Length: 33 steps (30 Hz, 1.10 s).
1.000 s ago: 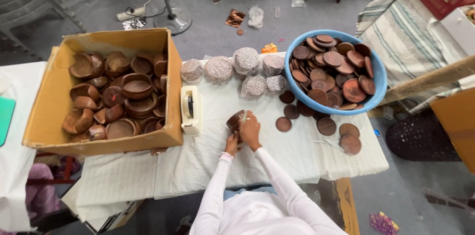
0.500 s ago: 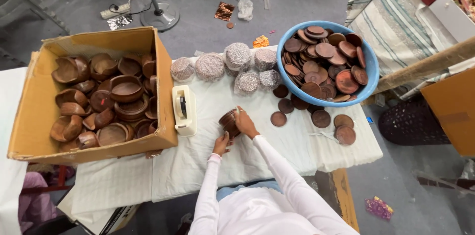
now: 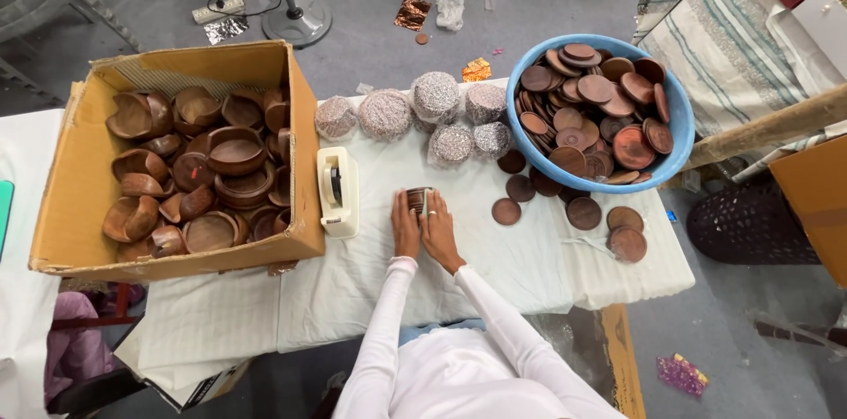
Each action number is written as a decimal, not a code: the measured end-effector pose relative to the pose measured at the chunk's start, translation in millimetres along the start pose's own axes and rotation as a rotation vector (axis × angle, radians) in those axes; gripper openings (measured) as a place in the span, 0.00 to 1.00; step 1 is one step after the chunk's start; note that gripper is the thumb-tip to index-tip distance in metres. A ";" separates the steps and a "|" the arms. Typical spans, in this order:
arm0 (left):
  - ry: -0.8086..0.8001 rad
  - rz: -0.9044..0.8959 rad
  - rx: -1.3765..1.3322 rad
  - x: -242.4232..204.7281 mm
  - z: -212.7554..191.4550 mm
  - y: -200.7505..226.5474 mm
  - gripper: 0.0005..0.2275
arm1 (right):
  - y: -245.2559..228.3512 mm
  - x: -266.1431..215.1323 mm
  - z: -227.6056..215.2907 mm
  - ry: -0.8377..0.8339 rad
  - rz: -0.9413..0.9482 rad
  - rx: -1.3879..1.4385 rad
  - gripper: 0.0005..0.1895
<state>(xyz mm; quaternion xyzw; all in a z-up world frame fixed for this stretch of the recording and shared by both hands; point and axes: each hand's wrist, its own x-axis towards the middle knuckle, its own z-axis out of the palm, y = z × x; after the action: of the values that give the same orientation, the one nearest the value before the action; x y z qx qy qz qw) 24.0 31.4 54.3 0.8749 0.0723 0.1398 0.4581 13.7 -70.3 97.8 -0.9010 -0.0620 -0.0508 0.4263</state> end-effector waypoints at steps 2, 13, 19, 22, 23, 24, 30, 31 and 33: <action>0.002 0.052 -0.081 6.0 -1.7 3.2 0.23 | -5.9 10.8 -3.4 -0.033 0.016 -0.037 0.33; -0.047 -0.182 -0.474 -1.4 -33.7 -39.5 0.24 | 64.8 32.9 52.0 -0.162 0.258 0.330 0.34; -0.206 -0.241 -0.466 -6.2 -19.7 -43.8 0.24 | -15.5 5.9 20.9 0.125 -0.158 -0.150 0.30; -0.238 -0.154 -0.463 -8.6 -23.9 -35.8 0.26 | -32.0 3.2 10.3 -0.060 -0.213 -0.386 0.28; -0.225 -0.124 -0.461 -7.8 -23.7 -34.6 0.27 | -31.2 6.6 10.4 -0.012 -0.227 -0.416 0.28; -0.211 -0.094 -0.460 -7.3 -23.4 -33.0 0.28 | -30.4 10.0 10.1 0.034 -0.242 -0.446 0.29; -0.192 -0.014 -0.441 -2.6 -18.3 -24.3 0.31 | 1.6 38.9 4.3 0.040 0.013 -0.396 0.32; -0.192 -0.018 -0.443 -5.7 -19.7 -29.5 0.31 | 33.4 42.6 12.9 0.036 0.014 -0.398 0.32; -0.198 -0.055 -0.467 -6.5 -19.0 -37.0 0.31 | 98.0 55.9 25.6 0.107 -0.008 0.066 0.27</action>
<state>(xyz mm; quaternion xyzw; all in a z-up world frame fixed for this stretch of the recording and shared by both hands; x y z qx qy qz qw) 12.0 65.6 32.9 0.7525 0.0164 0.0538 0.6562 85.0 -108.3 15.0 -0.8823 -0.0445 -0.0985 0.4581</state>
